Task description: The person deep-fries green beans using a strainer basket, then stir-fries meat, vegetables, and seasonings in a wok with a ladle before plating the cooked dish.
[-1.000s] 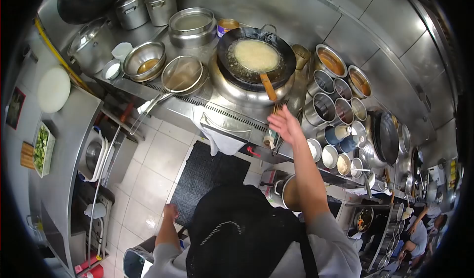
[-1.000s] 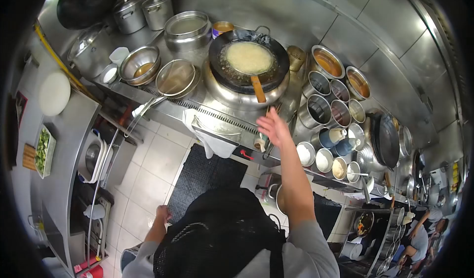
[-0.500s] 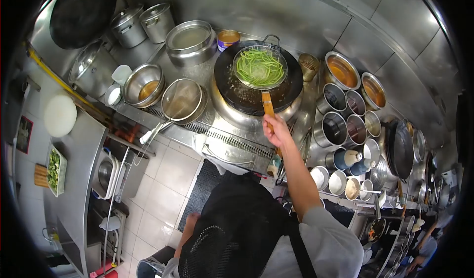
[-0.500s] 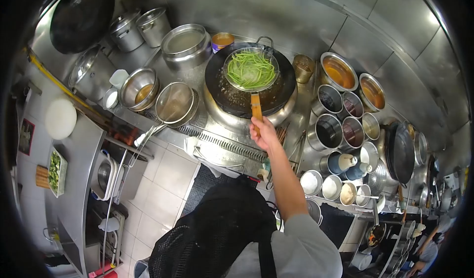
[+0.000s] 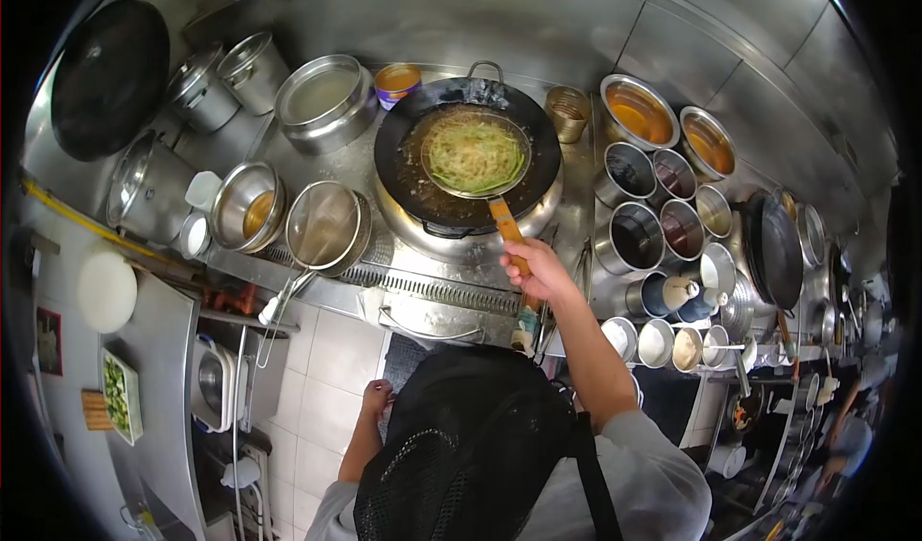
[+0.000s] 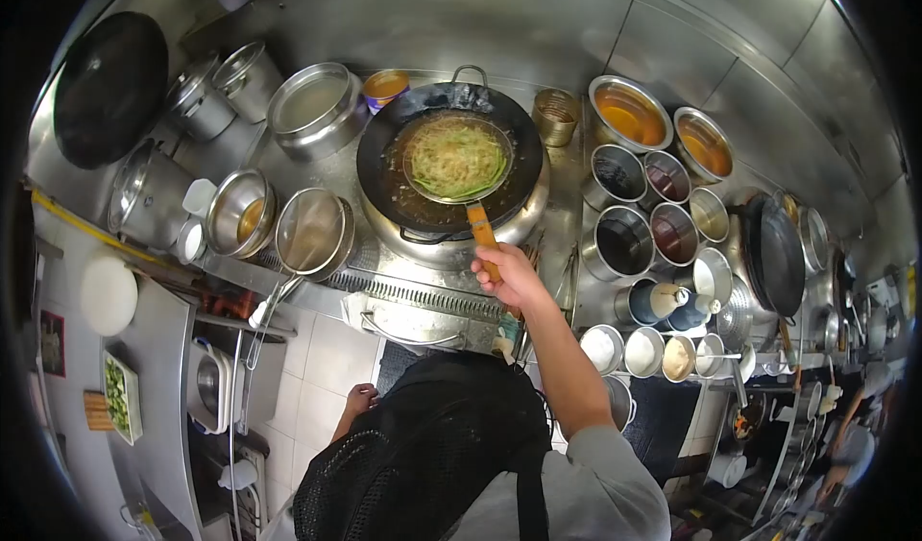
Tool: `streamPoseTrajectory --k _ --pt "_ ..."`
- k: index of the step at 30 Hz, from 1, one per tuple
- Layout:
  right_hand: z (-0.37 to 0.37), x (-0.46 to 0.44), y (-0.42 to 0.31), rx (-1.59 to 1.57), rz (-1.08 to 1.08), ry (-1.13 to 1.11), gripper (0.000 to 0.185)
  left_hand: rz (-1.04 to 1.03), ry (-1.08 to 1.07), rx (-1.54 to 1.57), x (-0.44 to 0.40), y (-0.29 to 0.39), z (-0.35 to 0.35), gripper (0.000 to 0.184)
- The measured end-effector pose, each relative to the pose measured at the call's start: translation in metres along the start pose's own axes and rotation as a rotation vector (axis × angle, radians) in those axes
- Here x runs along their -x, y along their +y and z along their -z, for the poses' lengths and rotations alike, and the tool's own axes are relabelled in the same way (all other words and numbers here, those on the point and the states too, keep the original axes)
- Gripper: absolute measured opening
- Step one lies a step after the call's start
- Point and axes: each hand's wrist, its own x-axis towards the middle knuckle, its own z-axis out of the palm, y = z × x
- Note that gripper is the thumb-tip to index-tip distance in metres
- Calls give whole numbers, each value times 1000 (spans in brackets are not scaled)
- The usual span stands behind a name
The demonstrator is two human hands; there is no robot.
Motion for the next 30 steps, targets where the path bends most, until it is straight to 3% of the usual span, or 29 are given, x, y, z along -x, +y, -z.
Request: streamPoseTrajectory --k 2,10,13,17,19,22,25,30 --pt "0 -4 3 -9 35 -17 17 -115 4 -252 8 12 -7 31" --pt "-63 51 14 -36 226 12 16 -153 -8 -320 -12 10 43 26" --pt "-86 55 26 -99 243 -11 14 -50 -53 -269 -6 34 71 13" --pt "-117 45 28 -188 311 29 12 -72 -110 -280 -39 44 117 20" --pt "-135 56 29 -188 330 72 17 -15 -116 -52 -58 49 136 24" --pt "-169 86 22 -181 410 -48 19 10 -99 -57 -60 62 160 28" --pt "-188 88 44 -203 449 28 20 24 -87 -89 -63 57 176 26" --pt "-152 45 96 -337 395 -9 10 15 -215 -208 -76 30 191 20"
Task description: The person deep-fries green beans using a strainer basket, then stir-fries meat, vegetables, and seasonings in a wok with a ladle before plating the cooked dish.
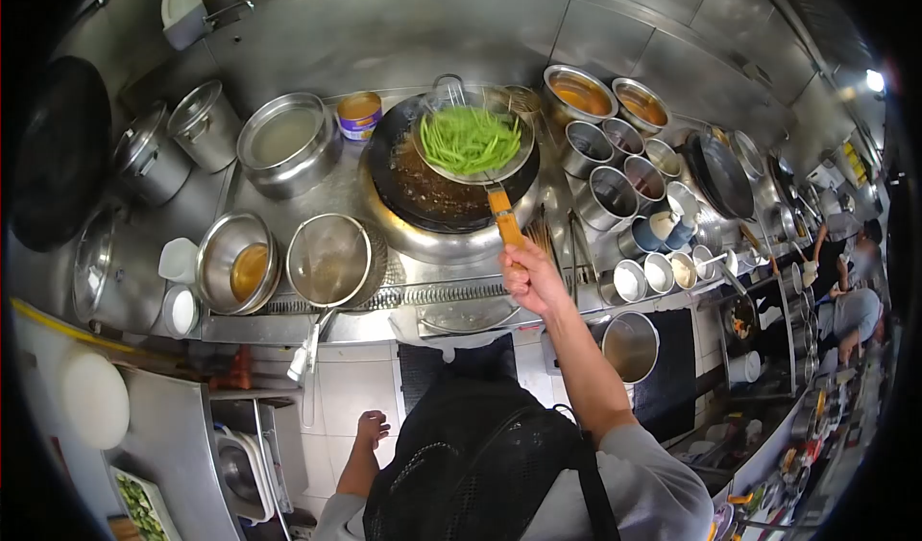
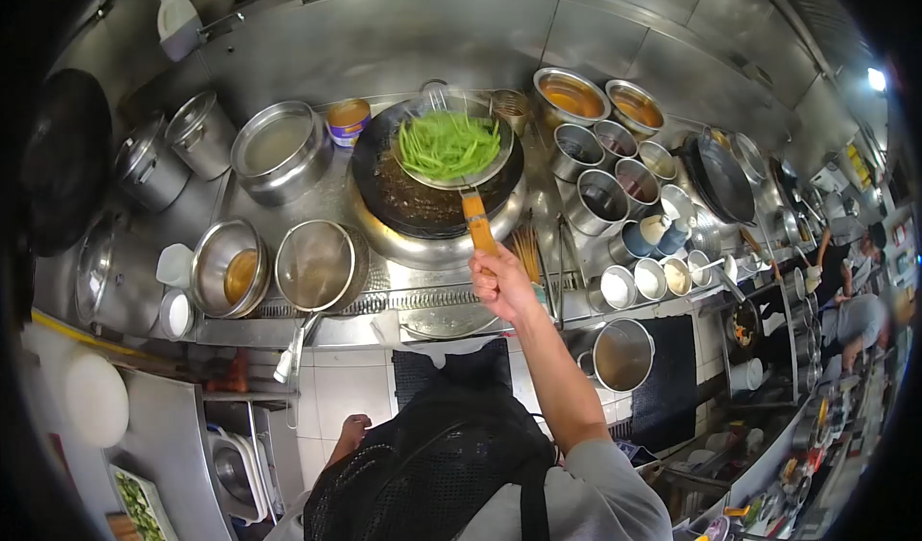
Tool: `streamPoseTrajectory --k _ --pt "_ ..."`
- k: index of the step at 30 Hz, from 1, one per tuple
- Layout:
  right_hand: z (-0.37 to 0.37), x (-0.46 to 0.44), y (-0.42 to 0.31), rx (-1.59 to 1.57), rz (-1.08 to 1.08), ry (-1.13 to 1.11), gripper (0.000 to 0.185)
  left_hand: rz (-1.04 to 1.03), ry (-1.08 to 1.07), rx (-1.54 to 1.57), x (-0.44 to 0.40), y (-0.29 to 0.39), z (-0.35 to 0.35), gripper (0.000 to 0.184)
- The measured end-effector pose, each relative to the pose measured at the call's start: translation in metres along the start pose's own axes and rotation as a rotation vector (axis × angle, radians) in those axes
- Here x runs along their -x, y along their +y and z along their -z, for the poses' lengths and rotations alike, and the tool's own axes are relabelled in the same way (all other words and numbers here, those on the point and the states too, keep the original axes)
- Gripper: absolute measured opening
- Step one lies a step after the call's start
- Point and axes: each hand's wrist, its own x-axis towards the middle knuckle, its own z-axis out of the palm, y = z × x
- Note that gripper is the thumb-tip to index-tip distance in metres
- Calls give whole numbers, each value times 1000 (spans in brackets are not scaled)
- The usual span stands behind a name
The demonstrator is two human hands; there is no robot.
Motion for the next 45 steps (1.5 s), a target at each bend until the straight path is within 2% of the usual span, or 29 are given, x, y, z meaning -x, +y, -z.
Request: streamPoseTrajectory --k 2,5,7,10,14,17,18,20,25,27,29,31,34,39,40,45 --pt "9 -5 3 39 -10 50 11 -62 -2 -29 2 -10 1 20" --pt "11 -14 0 167 -7 154 10 -46 -52 -118 -8 -23 7 19" --pt "15 -24 -8 331 -9 264 9 -71 10 -111 2 -19 3 17" --pt "22 -49 -25 426 -16 291 13 23 53 -13 8 -16 2 19" --pt "11 -82 -32 567 -46 348 16 6 115 210 12 -17 -9 19" --pt "5 -107 -28 615 -77 343 17 -37 136 64 15 -21 -19 19" --pt "8 -115 -26 561 -105 315 17 -172 131 -97 21 -26 -22 19" --pt "18 -128 -21 466 -151 215 18 -110 29 -66 18 -29 -26 15" --pt "26 -132 -12 217 -216 110 15 -78 6 -63 28 -29 -43 13" --pt "35 -132 -11 27 -226 -18 12 -59 10 -51 32 -23 -48 13" --pt "29 -120 -13 32 -214 -37 12 -15 102 -54 45 -6 -49 14" --pt "14 -96 -16 37 -197 -53 11 -31 72 -27 32 -7 -38 14" --pt "5 -77 -21 8 -144 -41 10 -97 164 16 33 12 -33 14" --pt "2 -80 -30 13 -125 -35 10 -96 123 14 19 23 -23 16" --pt "-6 -74 -32 21 -84 -11 24 -91 126 30 18 28 -24 17" --pt "-44 -42 -52 2 -4 -100 31 -64 95 -16 7 34 -21 19"
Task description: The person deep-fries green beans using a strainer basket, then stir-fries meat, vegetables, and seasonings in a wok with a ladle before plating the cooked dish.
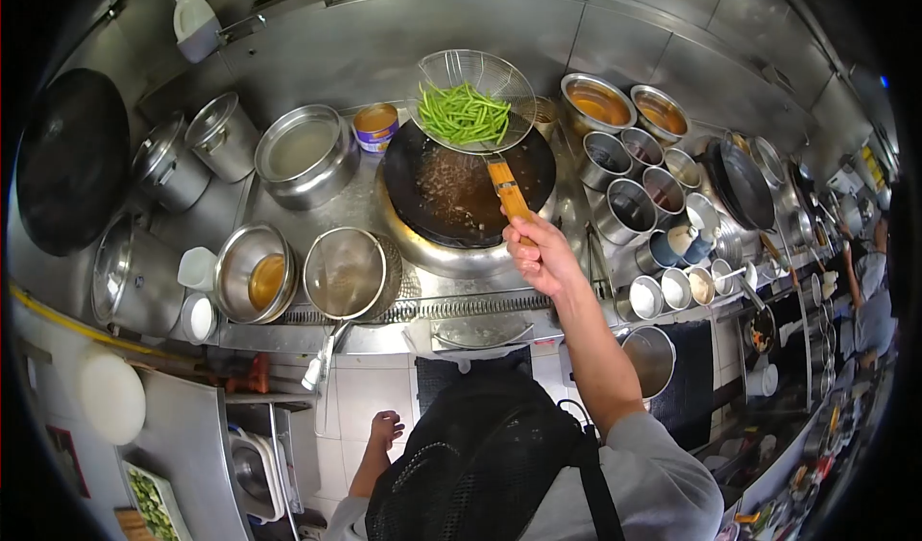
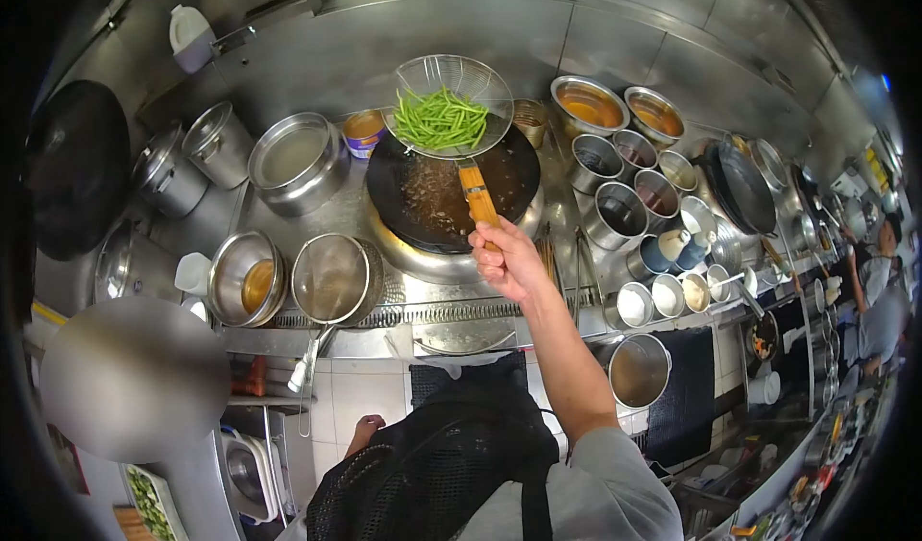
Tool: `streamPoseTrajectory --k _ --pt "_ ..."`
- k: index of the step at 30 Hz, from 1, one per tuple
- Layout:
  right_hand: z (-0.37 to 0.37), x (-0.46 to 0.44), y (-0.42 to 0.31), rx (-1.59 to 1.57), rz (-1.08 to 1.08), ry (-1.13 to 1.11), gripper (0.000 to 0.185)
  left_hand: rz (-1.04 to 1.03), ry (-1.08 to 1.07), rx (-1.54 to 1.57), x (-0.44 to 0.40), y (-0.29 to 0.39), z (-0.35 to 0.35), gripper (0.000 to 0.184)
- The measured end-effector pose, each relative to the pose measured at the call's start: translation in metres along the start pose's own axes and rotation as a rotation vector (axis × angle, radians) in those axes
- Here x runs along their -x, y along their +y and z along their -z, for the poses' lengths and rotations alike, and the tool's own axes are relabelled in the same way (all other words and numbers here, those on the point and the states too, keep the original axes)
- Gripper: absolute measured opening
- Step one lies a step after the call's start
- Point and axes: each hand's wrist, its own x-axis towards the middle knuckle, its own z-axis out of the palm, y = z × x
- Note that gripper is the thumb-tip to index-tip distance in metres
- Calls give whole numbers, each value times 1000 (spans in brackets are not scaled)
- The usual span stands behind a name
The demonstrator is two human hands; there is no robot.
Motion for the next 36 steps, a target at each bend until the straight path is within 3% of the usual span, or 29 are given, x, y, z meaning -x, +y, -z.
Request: streamPoseTrajectory --k 2,5,7,8,10,14,18,25,29,32,36 --pt "1 3 14 13 9 43 12 -37 -102 -54 -22 -16 11 20" --pt "40 -18 46 -50 -22 39 10 -7 -153 -51 -17 -5 16 24" --pt "42 -14 41 -78 -60 51 13 -375 -196 -283 -43 -19 25 6" --pt "36 -10 40 -72 -71 112 14 -561 -183 -387 -35 -8 18 11" --pt "41 -4 42 -113 -47 21 16 -444 -261 -428 -47 -2 21 12" --pt "4 18 37 -69 32 116 19 -284 -311 -466 -59 16 21 12" --pt "26 13 50 -111 26 247 24 -228 -323 -484 -65 37 15 12" --pt "76 37 31 -222 64 149 18 -211 -338 -538 -63 63 -12 13" --pt "96 76 -31 -340 187 43 10 -233 -355 -587 -54 76 -41 13" --pt "126 117 -99 -343 326 14 16 -248 -362 -621 -47 83 -68 14" --pt "186 187 -198 -134 524 213 10 -259 -366 -627 -38 86 -115 14"
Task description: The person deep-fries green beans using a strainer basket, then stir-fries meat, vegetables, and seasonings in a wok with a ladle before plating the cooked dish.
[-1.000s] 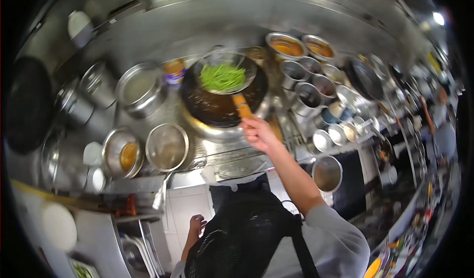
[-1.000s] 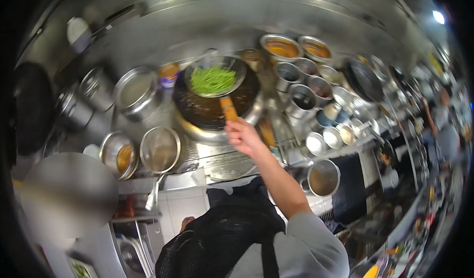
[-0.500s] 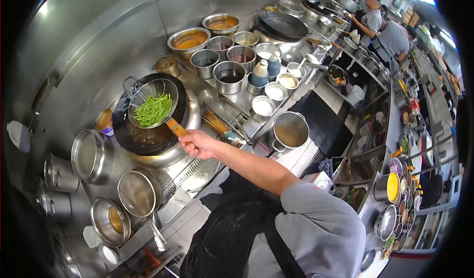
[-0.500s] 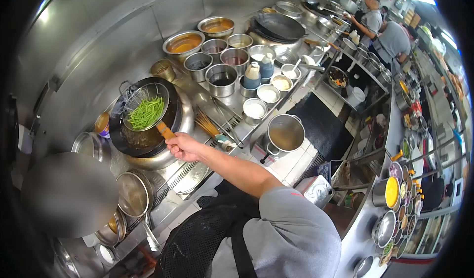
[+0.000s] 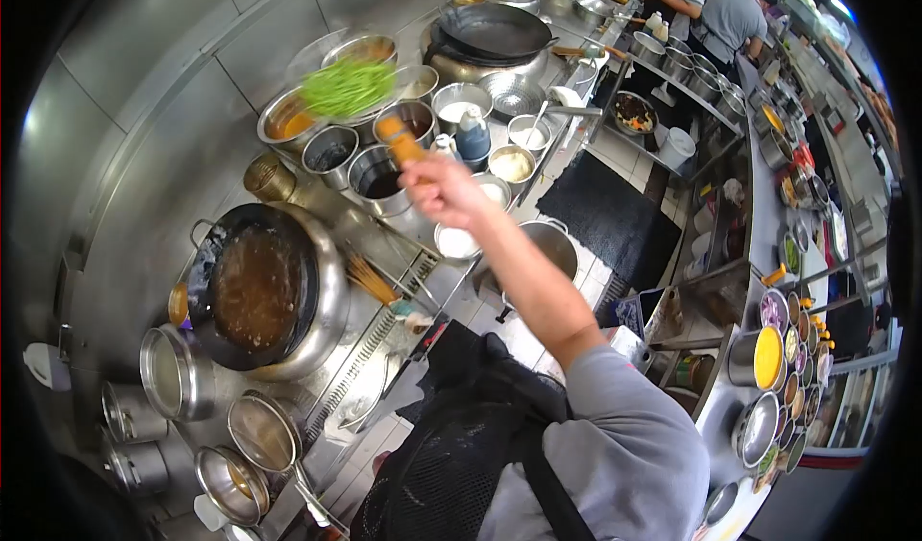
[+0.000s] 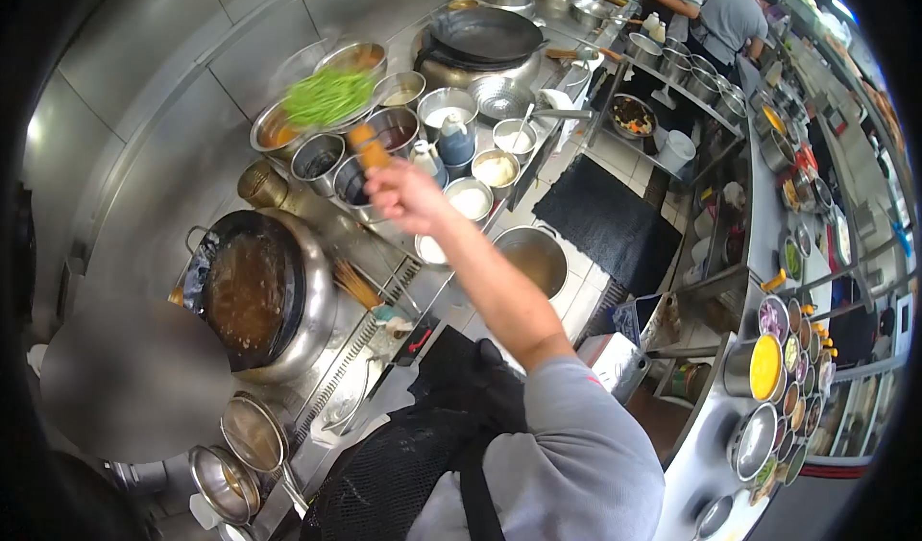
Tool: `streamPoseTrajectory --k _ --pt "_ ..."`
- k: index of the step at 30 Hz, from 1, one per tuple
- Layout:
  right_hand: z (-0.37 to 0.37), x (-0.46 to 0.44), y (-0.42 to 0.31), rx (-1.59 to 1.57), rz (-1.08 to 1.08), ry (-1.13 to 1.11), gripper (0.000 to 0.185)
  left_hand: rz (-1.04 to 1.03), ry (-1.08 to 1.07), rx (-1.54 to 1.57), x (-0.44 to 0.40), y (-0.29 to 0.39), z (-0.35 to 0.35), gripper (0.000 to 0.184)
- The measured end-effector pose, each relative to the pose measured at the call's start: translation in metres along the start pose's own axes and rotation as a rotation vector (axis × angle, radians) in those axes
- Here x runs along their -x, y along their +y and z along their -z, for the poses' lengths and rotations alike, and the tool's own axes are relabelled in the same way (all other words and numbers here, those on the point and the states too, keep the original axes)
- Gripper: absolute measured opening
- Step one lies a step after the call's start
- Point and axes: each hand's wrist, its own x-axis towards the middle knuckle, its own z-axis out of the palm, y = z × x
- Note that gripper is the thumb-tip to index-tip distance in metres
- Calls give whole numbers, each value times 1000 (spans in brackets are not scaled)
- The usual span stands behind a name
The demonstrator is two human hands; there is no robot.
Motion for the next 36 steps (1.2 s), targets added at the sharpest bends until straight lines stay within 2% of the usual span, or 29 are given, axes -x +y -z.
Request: streamPoseTrajectory --k 2,5,8,10,11,12,14,15,19,21,22,24,25,27,30,34,35,36 --pt "25 8 -58 214 157 197 16 -7 2 16 -4 14 -17 15" --pt "83 19 -140 445 251 443 20 -22 -2 32 -13 31 -47 15" --pt "145 33 -202 610 315 592 23 17 66 -131 -23 50 -79 14" --pt "178 43 -235 672 294 631 19 85 67 196 -28 59 -98 4" --pt "193 44 -248 685 281 678 21 118 68 359 -32 63 -106 8" --pt "211 45 -259 687 278 679 21 121 68 360 -35 68 -108 8" --pt "240 46 -274 744 261 712 21 228 -148 424 -39 78 -107 16" --pt "249 48 -278 768 256 722 20 288 -95 326 -40 83 -109 13" --pt "288 48 -281 850 255 754 24 314 -96 352 -36 97 -119 14" --pt "299 48 -281 1262 227 883 38 316 38 230 -27 108 -126 11" --pt "311 48 -279 1258 225 881 38 316 43 228 -25 110 -129 11" --pt "339 47 -274 1774 437 880 41 300 54 222 -20 111 -131 10" --pt "339 48 -274 1770 435 877 41 301 59 222 -20 108 -130 10" --pt "337 48 -274 1920 228 927 43 257 -90 315 -19 104 -128 10" --pt "323 54 -270 2018 171 978 44 222 -119 265 -17 103 -127 9" --pt "319 60 -262 2169 185 1056 64 247 -97 345 -11 100 -129 8" --pt "316 63 -261 2207 173 1070 72 265 -44 317 -11 99 -130 8" --pt "313 64 -262 2210 172 1067 72 281 8 289 -11 96 -131 9"
